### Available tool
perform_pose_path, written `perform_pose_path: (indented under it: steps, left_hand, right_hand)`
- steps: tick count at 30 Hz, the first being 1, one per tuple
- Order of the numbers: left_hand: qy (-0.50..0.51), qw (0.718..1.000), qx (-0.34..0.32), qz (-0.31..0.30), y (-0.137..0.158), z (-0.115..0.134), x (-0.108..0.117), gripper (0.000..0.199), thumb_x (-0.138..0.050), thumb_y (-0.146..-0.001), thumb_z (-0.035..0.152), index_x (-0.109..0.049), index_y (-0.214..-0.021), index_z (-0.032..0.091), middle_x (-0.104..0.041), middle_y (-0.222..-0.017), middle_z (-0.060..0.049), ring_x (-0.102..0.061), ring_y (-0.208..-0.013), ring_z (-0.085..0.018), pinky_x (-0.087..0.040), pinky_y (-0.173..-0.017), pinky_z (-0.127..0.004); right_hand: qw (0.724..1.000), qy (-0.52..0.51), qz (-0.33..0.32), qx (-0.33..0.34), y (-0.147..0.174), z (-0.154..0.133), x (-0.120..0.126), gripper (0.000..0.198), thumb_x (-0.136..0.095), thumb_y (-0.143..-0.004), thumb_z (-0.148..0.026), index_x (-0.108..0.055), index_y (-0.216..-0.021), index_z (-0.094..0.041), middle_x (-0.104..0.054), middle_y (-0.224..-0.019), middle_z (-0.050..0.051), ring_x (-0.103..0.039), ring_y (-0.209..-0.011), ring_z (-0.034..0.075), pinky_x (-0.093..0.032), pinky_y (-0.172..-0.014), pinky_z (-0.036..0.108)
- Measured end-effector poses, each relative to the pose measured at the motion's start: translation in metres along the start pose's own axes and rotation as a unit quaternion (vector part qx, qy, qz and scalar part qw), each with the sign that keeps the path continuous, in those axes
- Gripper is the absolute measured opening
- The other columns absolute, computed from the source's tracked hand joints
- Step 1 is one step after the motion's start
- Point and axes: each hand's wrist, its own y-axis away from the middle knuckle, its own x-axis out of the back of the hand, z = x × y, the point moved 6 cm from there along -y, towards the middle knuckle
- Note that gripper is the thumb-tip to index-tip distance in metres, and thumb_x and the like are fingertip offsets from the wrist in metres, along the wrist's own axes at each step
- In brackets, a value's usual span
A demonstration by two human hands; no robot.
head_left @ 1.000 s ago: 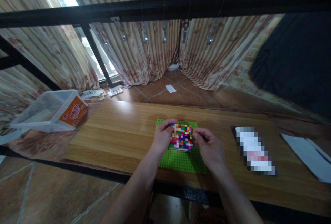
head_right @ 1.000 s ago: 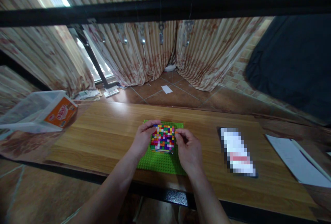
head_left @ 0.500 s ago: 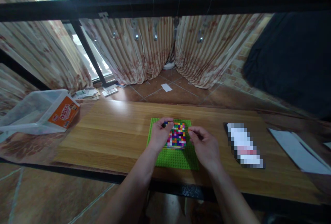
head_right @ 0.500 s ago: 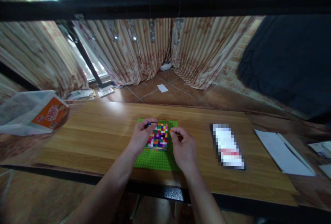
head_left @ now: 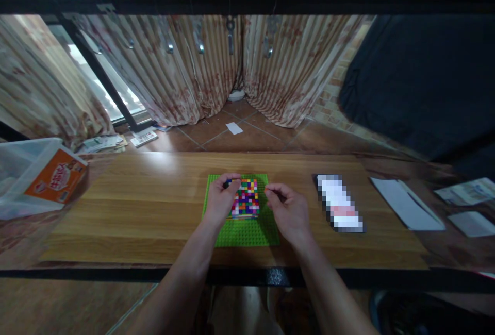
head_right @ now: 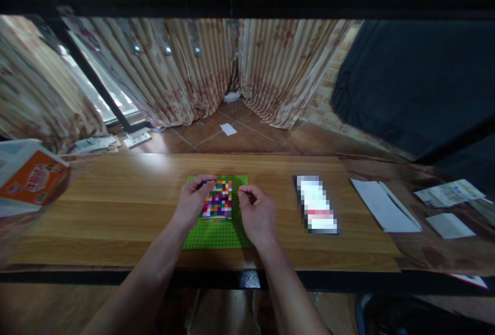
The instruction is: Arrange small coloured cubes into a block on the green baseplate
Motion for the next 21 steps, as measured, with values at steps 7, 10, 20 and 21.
perform_pose_path:
  steps: [7, 10, 20, 21]
  left_hand:
    - [-0.013, 1.0, -0.013, -0.002, -0.003, -0.002, 0.001, 0.017, -0.072, -0.067, 0.028, -0.074, -0.081, 0.018, -0.068, -0.073, 0.0, -0.057, -0.068, -0.013, -0.043, -0.067, -0.025]
    - [-0.017, 1.0, -0.023, -0.003, -0.002, 0.0, 0.0, 0.017, -0.072, -0.069, 0.031, -0.073, -0.079, 0.018, -0.067, -0.074, 0.0, -0.057, -0.069, -0.013, -0.043, -0.067, -0.024]
    - [-0.034, 0.999, 0.003, -0.018, 0.002, -0.001, -0.002, 0.029, -0.077, -0.064, 0.035, -0.071, -0.086, 0.018, -0.065, -0.066, 0.002, -0.055, -0.059, -0.012, -0.043, -0.06, -0.025]
    - [-0.034, 0.999, 0.005, -0.018, 0.002, -0.001, -0.001, 0.029, -0.077, -0.064, 0.035, -0.071, -0.086, 0.018, -0.065, -0.066, 0.002, -0.054, -0.058, -0.012, -0.043, -0.059, -0.025]
  right_hand:
    - [0.999, 0.029, 0.004, 0.013, 0.002, -0.007, 0.0, 0.022, -0.06, -0.082, -0.038, -0.072, -0.086, -0.021, -0.073, -0.078, 0.004, -0.065, -0.066, 0.02, -0.051, -0.065, 0.033]
    - [0.999, 0.047, 0.001, 0.024, 0.002, -0.011, -0.001, 0.022, -0.059, -0.082, -0.038, -0.072, -0.085, -0.02, -0.074, -0.078, 0.004, -0.066, -0.067, 0.021, -0.05, -0.066, 0.033]
    - [0.997, 0.056, -0.003, 0.047, 0.003, -0.011, -0.004, 0.023, -0.056, -0.082, -0.036, -0.072, -0.087, -0.02, -0.074, -0.082, 0.005, -0.067, -0.07, 0.022, -0.051, -0.071, 0.035]
    - [0.997, 0.057, -0.003, 0.049, 0.003, -0.011, -0.004, 0.023, -0.056, -0.082, -0.036, -0.073, -0.087, -0.02, -0.074, -0.082, 0.005, -0.067, -0.071, 0.022, -0.051, -0.071, 0.035]
